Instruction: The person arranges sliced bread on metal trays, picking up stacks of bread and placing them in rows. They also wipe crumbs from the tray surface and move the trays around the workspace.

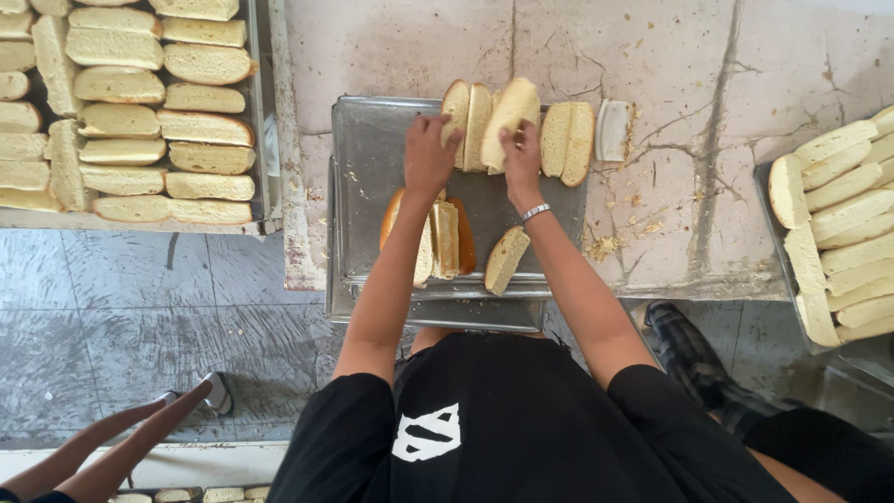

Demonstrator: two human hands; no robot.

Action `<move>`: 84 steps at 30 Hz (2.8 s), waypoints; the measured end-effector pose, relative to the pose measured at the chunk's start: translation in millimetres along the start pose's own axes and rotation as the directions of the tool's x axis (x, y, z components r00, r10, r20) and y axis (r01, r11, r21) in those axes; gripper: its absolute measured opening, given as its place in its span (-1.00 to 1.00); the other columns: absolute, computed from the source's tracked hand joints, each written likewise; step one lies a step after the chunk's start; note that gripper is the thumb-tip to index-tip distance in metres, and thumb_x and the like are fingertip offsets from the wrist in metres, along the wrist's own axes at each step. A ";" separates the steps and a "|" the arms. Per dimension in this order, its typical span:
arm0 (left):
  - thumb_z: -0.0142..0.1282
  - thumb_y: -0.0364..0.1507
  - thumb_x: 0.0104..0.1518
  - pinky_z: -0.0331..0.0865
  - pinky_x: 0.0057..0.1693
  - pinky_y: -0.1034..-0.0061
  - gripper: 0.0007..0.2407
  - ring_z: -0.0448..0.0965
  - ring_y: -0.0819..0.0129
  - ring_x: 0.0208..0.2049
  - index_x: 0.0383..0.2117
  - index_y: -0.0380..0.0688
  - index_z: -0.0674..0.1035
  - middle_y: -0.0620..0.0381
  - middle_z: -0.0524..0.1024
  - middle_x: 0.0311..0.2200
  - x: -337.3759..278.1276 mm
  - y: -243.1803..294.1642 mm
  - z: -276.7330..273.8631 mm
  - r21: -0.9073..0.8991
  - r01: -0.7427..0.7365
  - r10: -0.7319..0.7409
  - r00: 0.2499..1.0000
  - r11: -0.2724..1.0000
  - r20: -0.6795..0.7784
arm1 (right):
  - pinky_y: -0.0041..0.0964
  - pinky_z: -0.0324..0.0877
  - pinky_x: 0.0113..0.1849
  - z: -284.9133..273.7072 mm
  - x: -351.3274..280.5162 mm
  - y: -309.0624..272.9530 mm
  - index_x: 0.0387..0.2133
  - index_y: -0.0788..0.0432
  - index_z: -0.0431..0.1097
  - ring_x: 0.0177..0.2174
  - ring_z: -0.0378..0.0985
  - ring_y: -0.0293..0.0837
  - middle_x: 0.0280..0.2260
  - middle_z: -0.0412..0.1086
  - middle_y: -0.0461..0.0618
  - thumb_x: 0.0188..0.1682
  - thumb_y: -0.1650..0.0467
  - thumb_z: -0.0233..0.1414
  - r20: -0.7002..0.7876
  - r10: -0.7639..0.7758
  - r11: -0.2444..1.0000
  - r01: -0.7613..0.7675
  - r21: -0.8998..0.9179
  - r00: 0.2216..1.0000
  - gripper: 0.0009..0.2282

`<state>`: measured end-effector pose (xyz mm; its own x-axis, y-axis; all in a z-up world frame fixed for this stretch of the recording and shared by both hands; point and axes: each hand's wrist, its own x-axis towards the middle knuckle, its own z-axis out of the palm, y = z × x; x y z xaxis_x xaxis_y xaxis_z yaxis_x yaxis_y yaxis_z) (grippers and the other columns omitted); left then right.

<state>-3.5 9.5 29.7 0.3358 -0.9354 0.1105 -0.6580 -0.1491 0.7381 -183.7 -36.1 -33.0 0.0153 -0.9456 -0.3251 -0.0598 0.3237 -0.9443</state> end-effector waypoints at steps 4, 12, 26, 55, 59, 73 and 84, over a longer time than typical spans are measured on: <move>0.30 -0.41 0.13 0.55 -0.14 0.46 -0.68 0.65 0.34 -0.29 -0.01 -0.23 0.54 -0.02 0.66 -0.24 -11.2 -0.1 -9.0 -0.437 0.315 -0.150 0.916 0.843 0.371 | -0.42 0.34 -0.14 11.7 -12.3 -0.3 0.19 0.34 0.35 -0.17 0.39 -0.31 -0.08 0.43 0.00 0.21 0.29 0.05 0.338 -0.034 0.989 -0.016 0.144 0.940 -0.60; 0.29 -0.47 0.09 0.48 -0.18 0.36 -0.68 0.64 0.22 -0.36 -0.04 -0.24 0.52 -0.06 0.63 -0.34 2.3 -64.2 -34.1 -0.241 0.399 -0.361 0.914 0.885 0.187 | -0.20 0.40 0.12 -71.9 -98.4 -28.0 0.11 0.03 0.41 0.09 0.44 -0.03 0.09 0.31 0.06 0.05 0.29 0.20 0.463 -0.070 0.738 0.358 -0.572 0.884 -0.64; 0.27 -0.39 0.11 0.33 0.14 0.08 -0.52 0.41 -0.24 0.07 0.14 -0.27 0.36 -0.28 0.42 -0.02 33.8 -43.4 -8.8 0.045 0.344 -0.347 0.921 0.938 0.180 | -0.13 0.38 0.01 -126.5 -140.4 -10.5 -0.14 0.08 0.35 -0.02 0.47 0.02 -0.09 0.41 -0.04 -0.13 0.43 0.28 0.564 0.151 0.279 0.512 -0.812 0.812 -0.68; 0.39 -0.27 -0.08 0.40 0.07 0.13 -0.43 0.48 -0.10 0.02 0.10 -0.08 0.44 -0.16 0.41 0.04 -88.6 -53.5 -76.3 0.259 0.212 -0.307 0.855 0.943 0.418 | -0.09 0.35 0.01 19.9 -155.5 13.3 0.14 0.23 0.31 -0.05 0.37 0.20 -0.05 0.24 0.26 -0.23 0.30 0.40 0.322 -0.270 0.713 0.413 -0.566 0.907 -0.35; 0.46 -0.31 -0.20 0.44 0.05 0.16 -0.43 0.49 -0.08 0.03 -0.02 -0.15 0.44 -0.13 0.47 -0.04 -144.5 -23.5 -92.8 0.131 0.136 -0.173 0.925 0.982 0.338 | -0.12 0.38 -0.03 28.3 -161.4 10.2 -0.05 0.22 0.30 -0.10 0.42 0.11 -0.13 0.32 0.15 -0.30 0.44 0.39 0.348 -0.252 0.738 0.412 -0.535 0.903 -0.46; 0.36 -0.45 0.08 0.54 -0.16 0.38 -0.66 0.71 0.24 -0.27 -0.05 -0.18 0.49 -0.03 0.67 -0.27 42.5 -154.4 -152.1 -0.256 0.283 -0.278 0.959 0.924 0.055 | 0.01 0.41 -0.10 198.9 -28.3 -85.8 0.07 0.23 0.09 -0.12 0.48 0.18 -0.06 0.34 0.36 -0.13 0.39 0.31 0.436 -0.349 0.720 0.535 -0.442 0.829 -0.42; 0.33 -0.51 0.07 0.55 -0.10 0.36 -0.71 0.69 0.16 -0.23 -0.10 -0.21 0.54 -0.08 0.63 -0.21 53.3 -147.5 -113.1 -0.298 0.155 -0.181 0.981 0.942 -0.062 | -0.02 0.31 0.08 196.0 4.0 -56.6 0.11 0.21 0.25 0.04 0.36 0.16 0.03 0.28 0.22 0.00 0.52 0.06 0.623 -0.264 0.341 0.675 -0.654 0.736 -0.62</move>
<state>187.7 17.9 2.0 0.4908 -0.8711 0.0163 -0.3672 -0.1898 0.9106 15.3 -51.6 9.1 0.6486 -0.7608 -0.0218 -0.6627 -0.5504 -0.5078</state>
